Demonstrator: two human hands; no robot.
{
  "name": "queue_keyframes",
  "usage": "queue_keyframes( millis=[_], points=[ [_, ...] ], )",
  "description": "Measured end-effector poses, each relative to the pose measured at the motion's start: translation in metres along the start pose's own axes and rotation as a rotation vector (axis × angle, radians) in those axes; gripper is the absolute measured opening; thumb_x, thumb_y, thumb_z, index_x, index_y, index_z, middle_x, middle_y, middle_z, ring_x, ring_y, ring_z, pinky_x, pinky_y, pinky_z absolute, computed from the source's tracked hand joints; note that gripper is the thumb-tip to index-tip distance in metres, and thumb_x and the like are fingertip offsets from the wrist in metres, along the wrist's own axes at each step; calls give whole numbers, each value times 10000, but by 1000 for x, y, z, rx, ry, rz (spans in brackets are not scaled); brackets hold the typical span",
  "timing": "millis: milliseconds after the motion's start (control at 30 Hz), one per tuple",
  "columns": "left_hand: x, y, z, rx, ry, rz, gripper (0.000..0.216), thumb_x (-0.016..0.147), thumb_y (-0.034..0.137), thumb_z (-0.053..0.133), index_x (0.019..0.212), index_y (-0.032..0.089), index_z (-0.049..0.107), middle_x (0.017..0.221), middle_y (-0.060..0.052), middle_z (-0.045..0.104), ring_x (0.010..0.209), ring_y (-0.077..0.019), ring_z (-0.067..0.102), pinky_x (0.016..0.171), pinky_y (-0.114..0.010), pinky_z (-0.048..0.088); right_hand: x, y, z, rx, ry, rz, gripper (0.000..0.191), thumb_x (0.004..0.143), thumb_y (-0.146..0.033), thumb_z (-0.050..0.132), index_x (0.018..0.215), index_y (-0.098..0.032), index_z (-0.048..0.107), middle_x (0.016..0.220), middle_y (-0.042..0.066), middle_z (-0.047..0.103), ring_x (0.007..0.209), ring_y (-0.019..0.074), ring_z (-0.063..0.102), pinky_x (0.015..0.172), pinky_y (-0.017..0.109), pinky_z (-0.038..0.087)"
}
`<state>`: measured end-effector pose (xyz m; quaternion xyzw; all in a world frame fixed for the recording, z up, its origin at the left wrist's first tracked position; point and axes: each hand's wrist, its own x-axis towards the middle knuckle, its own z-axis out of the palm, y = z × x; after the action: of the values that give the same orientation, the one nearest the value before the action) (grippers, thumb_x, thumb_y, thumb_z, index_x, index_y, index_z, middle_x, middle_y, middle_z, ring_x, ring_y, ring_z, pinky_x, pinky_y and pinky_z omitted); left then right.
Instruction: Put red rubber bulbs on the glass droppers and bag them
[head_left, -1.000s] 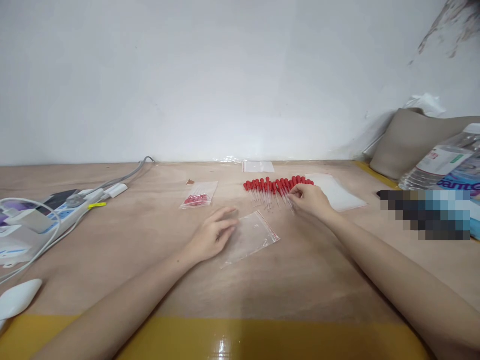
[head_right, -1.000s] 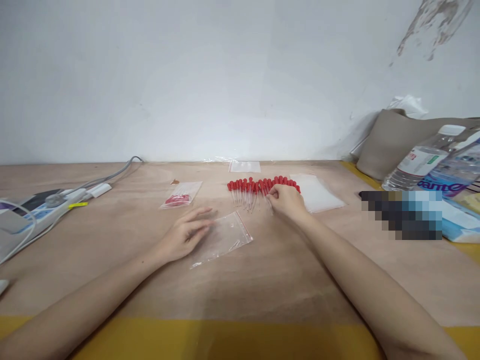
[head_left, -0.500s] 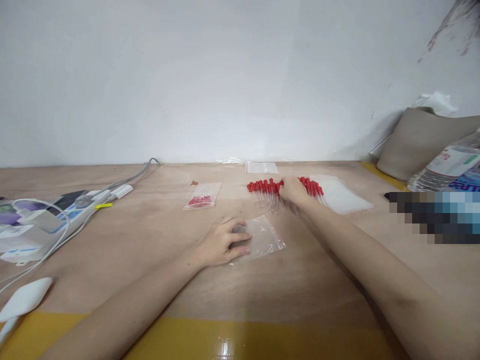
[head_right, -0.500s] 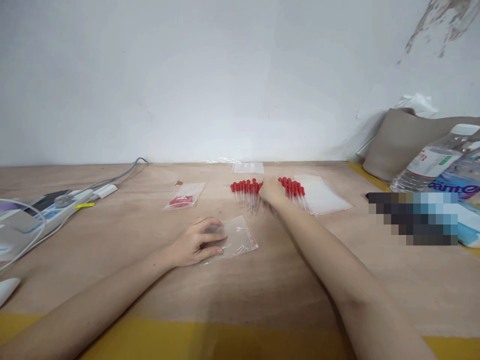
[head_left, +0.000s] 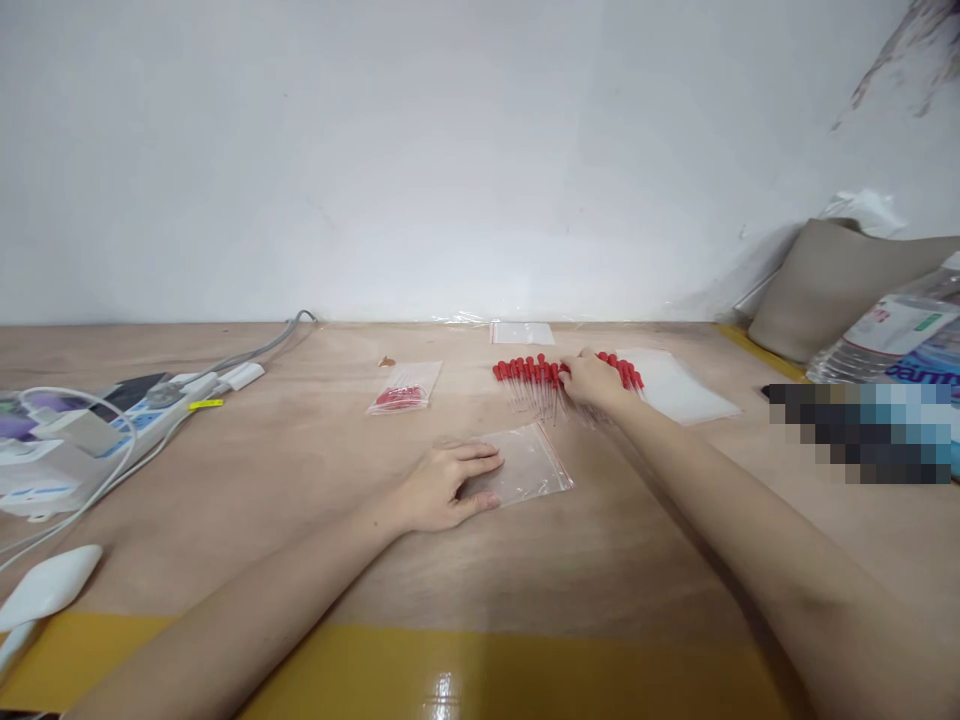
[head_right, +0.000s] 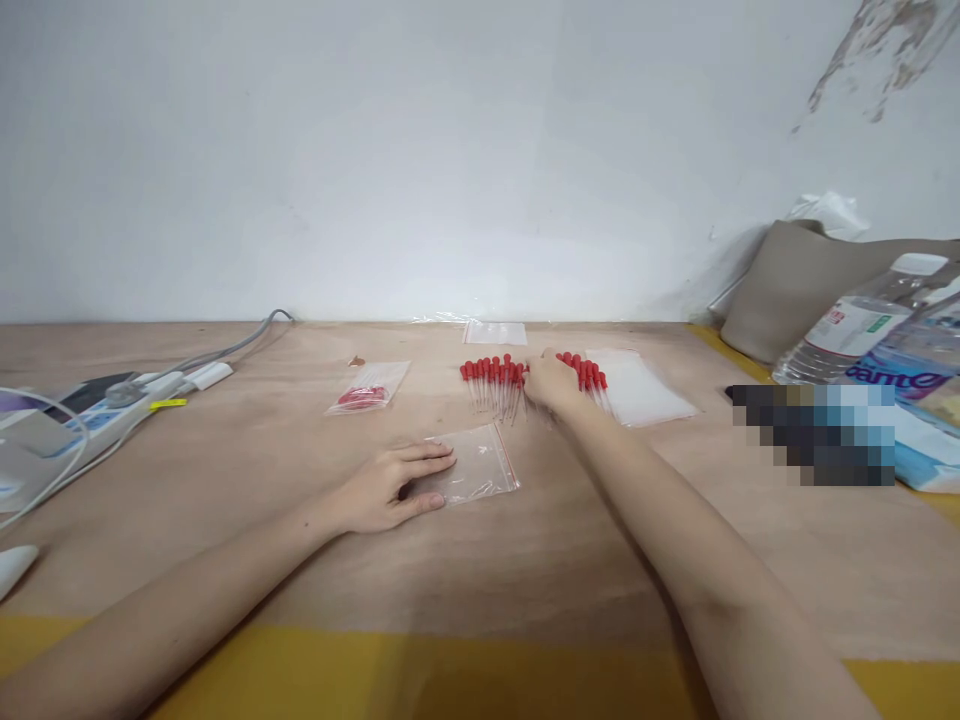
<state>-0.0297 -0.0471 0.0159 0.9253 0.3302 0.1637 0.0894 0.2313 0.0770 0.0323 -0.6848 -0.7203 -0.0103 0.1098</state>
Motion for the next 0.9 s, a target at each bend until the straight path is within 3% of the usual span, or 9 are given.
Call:
queue_keyframes(
  millis=[300,433,600,733,900],
  points=[
    [1,-7,3,-56,-17,12,481,834,451,487,1258,224,468,1305,-59,474,1222,-211,412,1042,-401,309,-3,-6,0,55,34,31,255,812,-243,422,980,-151,591,1102,150,512,938,262,558,705,336,436],
    [0,-6,2,-57,-31,8,478,840,448,479,1258,218,466,1308,-64,469,1227,-206,404,1044,-394,308,-7,0,-5,223,120,65,227,801,-227,435,979,-121,527,935,144,591,885,251,564,716,343,425],
    [-1,-5,4,-94,-15,-32,495,828,443,499,1273,234,441,1366,-82,380,1236,-232,385,1022,-413,335,-36,22,-10,680,339,46,243,798,-267,456,1016,-161,445,702,30,563,656,171,556,637,315,439],
    [-1,-6,6,-141,18,-41,462,810,426,534,1227,233,488,1332,-92,385,1212,-241,399,1012,-403,351,-67,28,0,1219,281,200,211,768,-321,492,924,-201,416,650,-28,523,481,102,494,474,249,432],
    [0,-7,6,-159,18,-28,452,812,424,531,1221,235,490,1277,-91,424,1182,-234,421,1002,-400,359,-82,17,12,1475,235,345,215,715,-283,558,856,-206,415,605,-49,528,481,83,513,460,211,443]
  ],
)
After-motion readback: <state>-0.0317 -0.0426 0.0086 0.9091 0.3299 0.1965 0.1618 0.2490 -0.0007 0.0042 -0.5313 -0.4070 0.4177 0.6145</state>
